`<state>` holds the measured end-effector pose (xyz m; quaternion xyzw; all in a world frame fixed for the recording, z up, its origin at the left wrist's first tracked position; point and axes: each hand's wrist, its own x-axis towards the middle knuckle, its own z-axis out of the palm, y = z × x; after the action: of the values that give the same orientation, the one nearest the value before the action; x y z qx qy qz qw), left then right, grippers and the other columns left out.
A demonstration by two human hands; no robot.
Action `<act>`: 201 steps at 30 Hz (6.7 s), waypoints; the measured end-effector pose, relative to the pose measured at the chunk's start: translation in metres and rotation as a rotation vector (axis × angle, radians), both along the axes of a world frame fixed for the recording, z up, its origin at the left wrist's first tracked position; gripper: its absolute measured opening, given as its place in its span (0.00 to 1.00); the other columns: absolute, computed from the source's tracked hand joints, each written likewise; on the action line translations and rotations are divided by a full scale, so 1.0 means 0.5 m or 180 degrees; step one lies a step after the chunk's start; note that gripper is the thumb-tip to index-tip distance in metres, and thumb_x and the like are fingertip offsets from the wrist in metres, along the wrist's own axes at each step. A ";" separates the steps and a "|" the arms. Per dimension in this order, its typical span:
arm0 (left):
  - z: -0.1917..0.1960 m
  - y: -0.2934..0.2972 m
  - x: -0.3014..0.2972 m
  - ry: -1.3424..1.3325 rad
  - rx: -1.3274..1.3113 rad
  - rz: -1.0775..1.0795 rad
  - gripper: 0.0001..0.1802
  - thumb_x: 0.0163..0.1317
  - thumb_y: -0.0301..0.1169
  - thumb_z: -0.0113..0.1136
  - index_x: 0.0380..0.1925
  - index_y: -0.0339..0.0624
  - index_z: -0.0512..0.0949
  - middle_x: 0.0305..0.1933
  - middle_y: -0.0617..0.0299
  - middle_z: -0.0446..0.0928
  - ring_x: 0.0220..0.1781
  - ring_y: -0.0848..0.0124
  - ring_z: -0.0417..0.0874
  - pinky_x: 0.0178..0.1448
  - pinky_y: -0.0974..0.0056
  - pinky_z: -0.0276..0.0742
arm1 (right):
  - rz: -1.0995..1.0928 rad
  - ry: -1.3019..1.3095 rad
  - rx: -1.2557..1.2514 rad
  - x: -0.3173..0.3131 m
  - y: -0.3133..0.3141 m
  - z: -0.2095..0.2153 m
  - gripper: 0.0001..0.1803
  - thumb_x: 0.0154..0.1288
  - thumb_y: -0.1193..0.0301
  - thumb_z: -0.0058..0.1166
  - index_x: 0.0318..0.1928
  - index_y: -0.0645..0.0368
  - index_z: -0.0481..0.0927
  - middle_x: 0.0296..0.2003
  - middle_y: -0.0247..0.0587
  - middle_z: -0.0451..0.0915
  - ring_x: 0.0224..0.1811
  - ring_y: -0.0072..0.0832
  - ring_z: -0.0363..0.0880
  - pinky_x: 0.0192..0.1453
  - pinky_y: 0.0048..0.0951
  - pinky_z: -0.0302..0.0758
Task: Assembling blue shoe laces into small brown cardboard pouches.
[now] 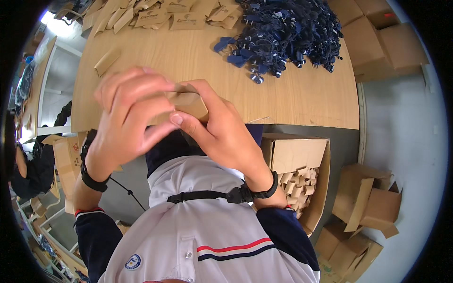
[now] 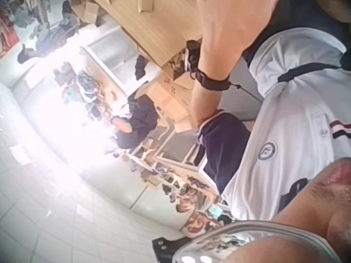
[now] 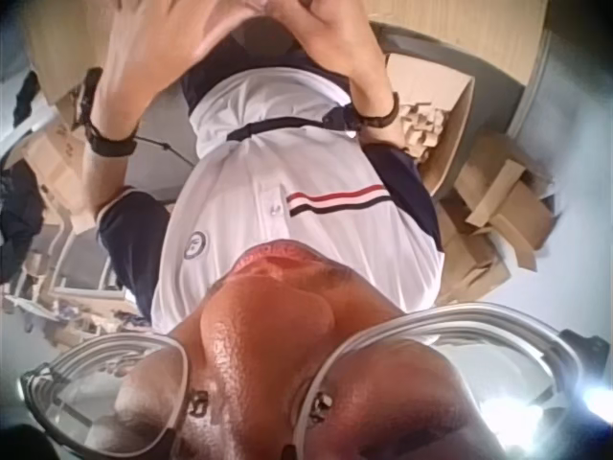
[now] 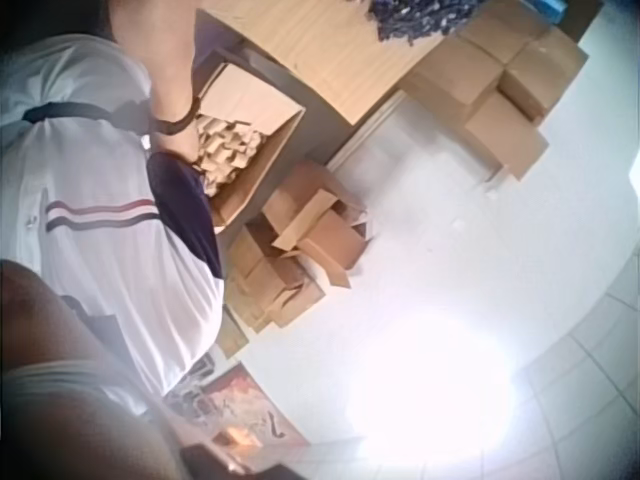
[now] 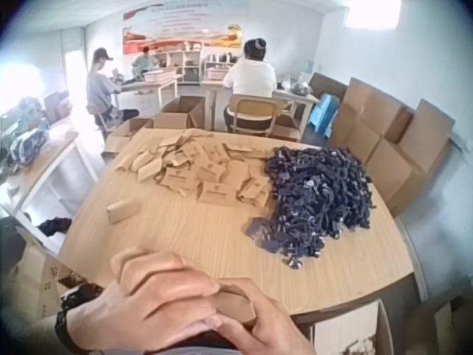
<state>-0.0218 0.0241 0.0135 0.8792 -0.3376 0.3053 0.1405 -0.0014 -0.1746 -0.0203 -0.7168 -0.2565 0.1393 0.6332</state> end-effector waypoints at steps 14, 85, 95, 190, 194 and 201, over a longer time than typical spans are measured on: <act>-0.081 -0.104 0.002 -0.0520 -0.1005 -0.0162 0.23 0.47 0.24 0.73 0.33 0.47 0.64 0.57 0.54 0.79 0.58 0.57 0.78 0.57 0.59 0.67 | -0.0243 0.0382 0.1495 -0.023 0.007 0.001 0.22 0.72 0.73 0.48 0.62 0.65 0.63 0.51 0.41 0.73 0.52 0.23 0.72 0.56 0.27 0.72; -0.146 -0.153 -0.018 0.0556 -0.1947 -0.1693 0.39 0.46 0.30 0.75 0.59 0.35 0.66 0.60 0.52 0.73 0.69 0.51 0.69 0.74 0.43 0.59 | -0.0495 0.0430 0.0388 -0.061 -0.158 -0.231 0.35 0.67 0.38 0.47 0.50 0.60 0.71 0.36 0.37 0.75 0.36 0.28 0.77 0.39 0.29 0.77; -0.081 -0.143 -0.013 0.1568 -0.1236 -0.1081 0.50 0.44 0.34 0.77 0.66 0.42 0.59 0.71 0.56 0.62 0.78 0.56 0.53 0.77 0.40 0.44 | -0.0683 0.0920 0.1091 -0.045 -0.123 -0.025 0.33 0.54 0.49 0.68 0.48 0.61 0.73 0.33 0.37 0.77 0.41 0.26 0.79 0.42 0.27 0.75; -0.017 -0.123 0.032 0.3344 -0.3155 -0.0625 0.11 0.61 0.24 0.61 0.43 0.34 0.75 0.36 0.66 0.77 0.35 0.80 0.78 0.42 0.71 0.79 | -0.0318 -0.3631 0.0615 0.152 -0.057 0.210 0.15 0.64 0.79 0.57 0.49 0.77 0.76 0.41 0.56 0.83 0.41 0.33 0.83 0.45 0.28 0.79; -0.017 -0.126 0.019 0.3278 -0.3585 -0.0976 0.09 0.61 0.23 0.61 0.40 0.34 0.76 0.32 0.66 0.78 0.34 0.77 0.80 0.43 0.69 0.80 | 0.0252 -0.3690 0.0628 0.143 -0.029 0.198 0.14 0.63 0.81 0.56 0.47 0.77 0.77 0.41 0.58 0.84 0.40 0.34 0.83 0.43 0.29 0.79; -0.015 -0.113 0.007 0.4035 -0.4318 -0.1134 0.13 0.61 0.29 0.67 0.41 0.34 0.79 0.35 0.63 0.81 0.38 0.78 0.82 0.44 0.68 0.82 | 0.0484 -0.3200 0.0482 0.113 -0.027 0.152 0.14 0.54 0.89 0.53 0.42 0.76 0.82 0.39 0.57 0.85 0.36 0.35 0.83 0.36 0.30 0.79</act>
<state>-0.0183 -0.0326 0.0061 0.5475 -0.0779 -0.1242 0.8239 0.0550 -0.1881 0.0555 -0.6266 -0.5901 -0.1959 0.4699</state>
